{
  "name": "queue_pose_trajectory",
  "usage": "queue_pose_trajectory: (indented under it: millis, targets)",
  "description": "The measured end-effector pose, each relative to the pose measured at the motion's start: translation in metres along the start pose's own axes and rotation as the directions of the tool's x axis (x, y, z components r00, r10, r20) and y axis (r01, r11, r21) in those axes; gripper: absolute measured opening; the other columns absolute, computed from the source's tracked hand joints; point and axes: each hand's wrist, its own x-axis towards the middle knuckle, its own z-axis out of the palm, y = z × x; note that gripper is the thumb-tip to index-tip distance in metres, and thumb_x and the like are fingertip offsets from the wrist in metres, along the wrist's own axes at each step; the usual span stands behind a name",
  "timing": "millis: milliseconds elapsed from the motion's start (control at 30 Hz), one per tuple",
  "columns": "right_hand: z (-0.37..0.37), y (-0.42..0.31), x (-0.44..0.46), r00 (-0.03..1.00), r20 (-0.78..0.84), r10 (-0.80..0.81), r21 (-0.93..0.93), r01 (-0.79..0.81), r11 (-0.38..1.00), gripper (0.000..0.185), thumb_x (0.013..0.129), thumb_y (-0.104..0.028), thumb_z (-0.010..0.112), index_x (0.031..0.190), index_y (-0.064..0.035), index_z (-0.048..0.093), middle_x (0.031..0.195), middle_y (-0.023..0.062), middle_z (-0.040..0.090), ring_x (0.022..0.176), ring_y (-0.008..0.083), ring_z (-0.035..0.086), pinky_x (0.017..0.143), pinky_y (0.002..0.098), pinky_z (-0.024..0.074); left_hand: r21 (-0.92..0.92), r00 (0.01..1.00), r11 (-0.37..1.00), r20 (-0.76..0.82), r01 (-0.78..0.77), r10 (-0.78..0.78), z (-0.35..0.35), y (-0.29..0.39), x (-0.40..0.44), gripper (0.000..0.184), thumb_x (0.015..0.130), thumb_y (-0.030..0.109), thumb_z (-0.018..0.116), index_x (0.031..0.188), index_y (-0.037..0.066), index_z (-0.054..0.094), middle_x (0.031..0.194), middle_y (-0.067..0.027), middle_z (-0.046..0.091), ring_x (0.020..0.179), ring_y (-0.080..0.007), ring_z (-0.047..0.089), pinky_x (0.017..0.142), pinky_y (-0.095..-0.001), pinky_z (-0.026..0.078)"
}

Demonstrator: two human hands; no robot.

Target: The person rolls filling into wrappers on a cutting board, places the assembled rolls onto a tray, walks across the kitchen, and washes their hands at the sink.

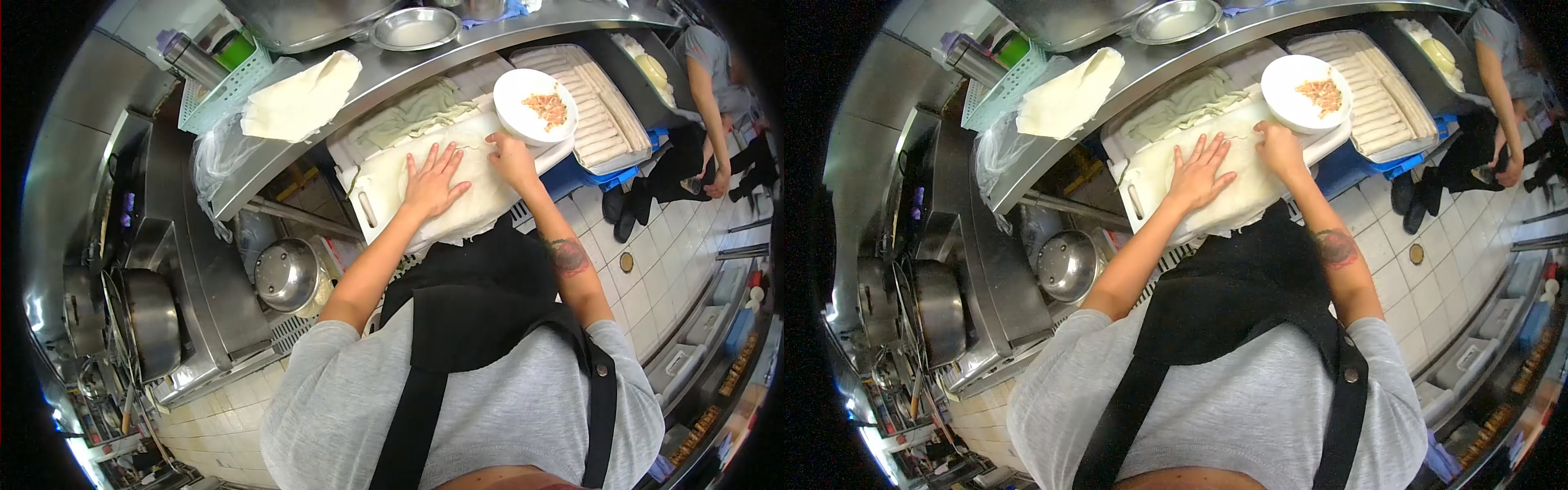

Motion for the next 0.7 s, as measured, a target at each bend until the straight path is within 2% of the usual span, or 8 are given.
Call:
queue_pose_trajectory:
  millis: [100, 200, 300, 400, 500, 600, 700]
  targets:
    - [0.006, 0.001, -0.003, 0.997, -0.059, -0.052, -0.046, 0.049, 0.998, 0.036, 0.078, -0.006, 0.066, 0.113, -0.0095, 0.067, 0.104, 0.0213, 0.068, 0.095, 0.0392, 0.067, 0.085, 0.0482, 0.0536, 0.018, 0.997, 0.998, -0.040, 0.065, -0.064, -0.002, 0.004, -0.004, 0.082, 0.092, 0.066, 0.045, 0.156, 0.017, 0.029, 0.165, -0.0031, 0.016, 0.152, -0.0299, 0.012, 0.115, -0.0703, 0.005]
    - [0.008, -0.003, -0.005, 0.994, -0.077, -0.082, -0.089, 0.075, 0.993, 0.037, 0.078, -0.005, 0.065, 0.115, -0.0092, 0.066, 0.109, 0.0222, 0.065, 0.097, 0.0405, 0.066, 0.086, 0.0488, 0.0534, -0.039, 0.980, 0.994, -0.170, 0.101, -0.107, 0.002, 0.004, -0.006, 0.085, 0.091, 0.068, 0.046, 0.156, 0.016, 0.029, 0.166, -0.0022, 0.015, 0.152, -0.0292, 0.013, 0.115, -0.0703, 0.006]
    - [0.009, 0.000, -0.002, 0.996, -0.069, -0.061, -0.078, 0.056, 0.995, 0.037, 0.078, -0.004, 0.064, 0.115, -0.0075, 0.066, 0.108, 0.0231, 0.066, 0.098, 0.0416, 0.065, 0.087, 0.0488, 0.0527, -0.017, 0.987, 0.991, -0.088, 0.135, -0.136, 0.000, -0.008, -0.007, 0.081, 0.093, 0.065, 0.045, 0.154, 0.013, 0.033, 0.164, -0.0052, 0.021, 0.151, -0.0293, 0.018, 0.114, -0.0713, 0.007]
    - [0.005, -0.002, -0.002, 0.998, -0.052, -0.042, -0.064, 0.038, 0.997, 0.038, 0.079, -0.004, 0.063, 0.116, -0.0063, 0.066, 0.107, 0.0239, 0.066, 0.099, 0.0421, 0.065, 0.089, 0.0490, 0.0518, -0.177, 0.963, 0.962, -0.138, 0.206, -0.232, -0.010, -0.021, -0.003, 0.064, 0.094, 0.051, 0.055, 0.141, 0.008, 0.051, 0.157, -0.0121, 0.035, 0.145, -0.0318, 0.031, 0.114, -0.0662, 0.017]
    - [0.008, -0.001, 0.001, 0.998, -0.061, -0.005, -0.002, 0.005, 1.000, 0.039, 0.079, -0.003, 0.062, 0.117, -0.0054, 0.065, 0.106, 0.0242, 0.066, 0.100, 0.0421, 0.064, 0.090, 0.0491, 0.0510, -0.268, 0.891, 0.910, -0.244, 0.317, -0.382, -0.027, -0.031, 0.014, 0.039, 0.090, 0.032, 0.065, 0.116, 0.004, 0.065, 0.134, -0.0155, 0.058, 0.126, -0.0332, 0.053, 0.105, -0.0552, 0.039]
    - [0.012, 0.001, 0.003, 0.997, -0.083, -0.008, 0.004, 0.009, 1.000, 0.036, 0.080, -0.002, 0.061, 0.116, -0.0060, 0.066, 0.104, 0.0237, 0.066, 0.097, 0.0414, 0.065, 0.087, 0.0491, 0.0518, -0.244, 0.856, 0.899, -0.293, 0.364, -0.426, -0.017, -0.045, 0.035, 0.022, 0.084, 0.019, 0.067, 0.100, 0.004, 0.068, 0.107, -0.0180, 0.068, 0.099, -0.0367, 0.064, 0.087, -0.0460, 0.050]
    - [0.012, 0.003, 0.003, 0.992, -0.115, -0.050, 0.024, 0.053, 0.998, 0.032, 0.081, -0.001, 0.060, 0.112, -0.0064, 0.066, 0.101, 0.0225, 0.067, 0.091, 0.0409, 0.066, 0.082, 0.0496, 0.0526, -0.323, 0.870, 0.847, -0.118, 0.422, -0.478, -0.022, -0.050, 0.047, 0.017, 0.083, 0.014, 0.064, 0.096, 0.004, 0.068, 0.096, -0.0195, 0.068, 0.092, -0.0389, 0.065, 0.082, -0.0471, 0.052]
